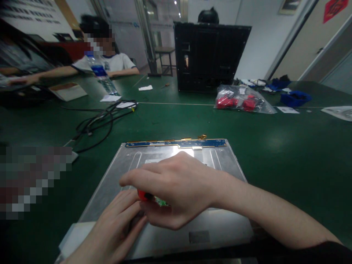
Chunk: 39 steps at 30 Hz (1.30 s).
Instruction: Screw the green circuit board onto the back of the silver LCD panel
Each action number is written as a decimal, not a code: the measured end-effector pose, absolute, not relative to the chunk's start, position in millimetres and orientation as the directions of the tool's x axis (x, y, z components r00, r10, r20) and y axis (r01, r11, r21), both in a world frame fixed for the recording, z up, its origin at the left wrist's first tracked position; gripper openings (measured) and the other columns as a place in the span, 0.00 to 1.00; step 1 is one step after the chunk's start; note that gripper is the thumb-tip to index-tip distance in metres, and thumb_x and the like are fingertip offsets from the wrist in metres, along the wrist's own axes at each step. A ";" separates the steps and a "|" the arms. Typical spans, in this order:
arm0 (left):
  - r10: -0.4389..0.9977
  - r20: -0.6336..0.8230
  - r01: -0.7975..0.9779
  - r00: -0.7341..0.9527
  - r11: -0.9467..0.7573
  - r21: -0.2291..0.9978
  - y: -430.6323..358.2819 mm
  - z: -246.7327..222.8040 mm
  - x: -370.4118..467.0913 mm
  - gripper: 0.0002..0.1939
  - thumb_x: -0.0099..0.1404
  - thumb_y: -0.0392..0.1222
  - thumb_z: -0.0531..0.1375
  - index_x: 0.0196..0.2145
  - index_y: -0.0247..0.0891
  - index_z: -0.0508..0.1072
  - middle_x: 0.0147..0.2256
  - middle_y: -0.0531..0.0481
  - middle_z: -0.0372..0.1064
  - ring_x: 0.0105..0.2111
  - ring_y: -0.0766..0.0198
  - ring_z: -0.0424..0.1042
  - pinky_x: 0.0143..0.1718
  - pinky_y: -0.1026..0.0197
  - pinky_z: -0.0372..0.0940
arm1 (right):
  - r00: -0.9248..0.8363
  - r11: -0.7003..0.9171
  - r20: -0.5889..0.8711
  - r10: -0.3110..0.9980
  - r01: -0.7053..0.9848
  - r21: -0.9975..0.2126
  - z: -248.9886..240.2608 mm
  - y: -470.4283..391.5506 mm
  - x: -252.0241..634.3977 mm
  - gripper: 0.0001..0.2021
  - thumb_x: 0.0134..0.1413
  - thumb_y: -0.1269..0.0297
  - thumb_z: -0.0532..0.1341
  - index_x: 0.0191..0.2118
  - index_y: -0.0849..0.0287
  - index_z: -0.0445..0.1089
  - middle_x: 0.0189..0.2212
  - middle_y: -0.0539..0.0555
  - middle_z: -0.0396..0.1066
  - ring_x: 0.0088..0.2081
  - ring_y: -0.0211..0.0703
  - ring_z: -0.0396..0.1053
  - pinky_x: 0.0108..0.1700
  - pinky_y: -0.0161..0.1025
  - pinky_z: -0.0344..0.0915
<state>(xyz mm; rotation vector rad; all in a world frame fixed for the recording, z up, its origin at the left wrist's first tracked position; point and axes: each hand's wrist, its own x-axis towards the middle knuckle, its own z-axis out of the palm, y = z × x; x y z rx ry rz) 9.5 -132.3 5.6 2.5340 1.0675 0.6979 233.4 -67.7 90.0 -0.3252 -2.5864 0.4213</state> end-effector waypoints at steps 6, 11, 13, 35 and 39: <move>0.733 0.328 0.574 0.596 -0.675 0.464 -132.4 1.5 8.6 0.07 0.67 0.32 0.53 0.40 0.40 0.66 0.40 0.47 0.66 0.42 0.56 0.67 0.41 0.55 0.65 | -0.844 0.928 0.423 0.330 0.207 -0.310 90.5 -67.6 234.3 0.16 0.59 0.64 0.58 0.51 0.63 0.63 0.34 0.48 0.70 0.31 0.34 0.64 0.30 0.34 0.56; 0.731 0.321 0.568 0.602 -0.674 0.472 -132.1 2.4 8.5 0.06 0.67 0.32 0.53 0.40 0.40 0.66 0.40 0.47 0.66 0.42 0.56 0.67 0.41 0.55 0.65 | -0.836 0.935 0.456 0.305 0.173 -0.309 88.6 -65.2 233.7 0.17 0.61 0.56 0.59 0.49 0.64 0.65 0.30 0.47 0.70 0.28 0.34 0.63 0.29 0.34 0.55; 0.728 0.325 0.560 0.604 -0.678 0.477 -131.7 4.3 9.5 0.06 0.66 0.32 0.53 0.40 0.40 0.66 0.39 0.47 0.66 0.40 0.56 0.68 0.39 0.56 0.65 | -0.834 0.931 0.467 0.294 0.141 -0.336 89.2 -64.8 233.6 0.19 0.60 0.55 0.59 0.49 0.66 0.65 0.32 0.49 0.70 0.30 0.34 0.63 0.31 0.34 0.56; 0.729 0.341 0.567 0.594 -0.679 0.466 -132.6 1.8 8.9 0.08 0.67 0.31 0.53 0.41 0.40 0.67 0.39 0.47 0.66 0.42 0.56 0.67 0.42 0.55 0.65 | -0.836 0.933 0.449 0.315 0.185 -0.310 92.1 -67.4 232.8 0.16 0.62 0.61 0.57 0.50 0.65 0.65 0.34 0.49 0.71 0.31 0.34 0.64 0.31 0.34 0.57; 0.733 0.321 0.575 0.599 -0.673 0.465 -132.1 2.8 10.4 0.07 0.67 0.32 0.53 0.41 0.40 0.67 0.39 0.46 0.66 0.41 0.57 0.67 0.41 0.55 0.66 | -0.849 0.922 0.433 0.301 0.145 -0.358 93.9 -67.0 233.9 0.19 0.55 0.67 0.56 0.52 0.68 0.63 0.39 0.52 0.70 0.34 0.35 0.64 0.33 0.34 0.58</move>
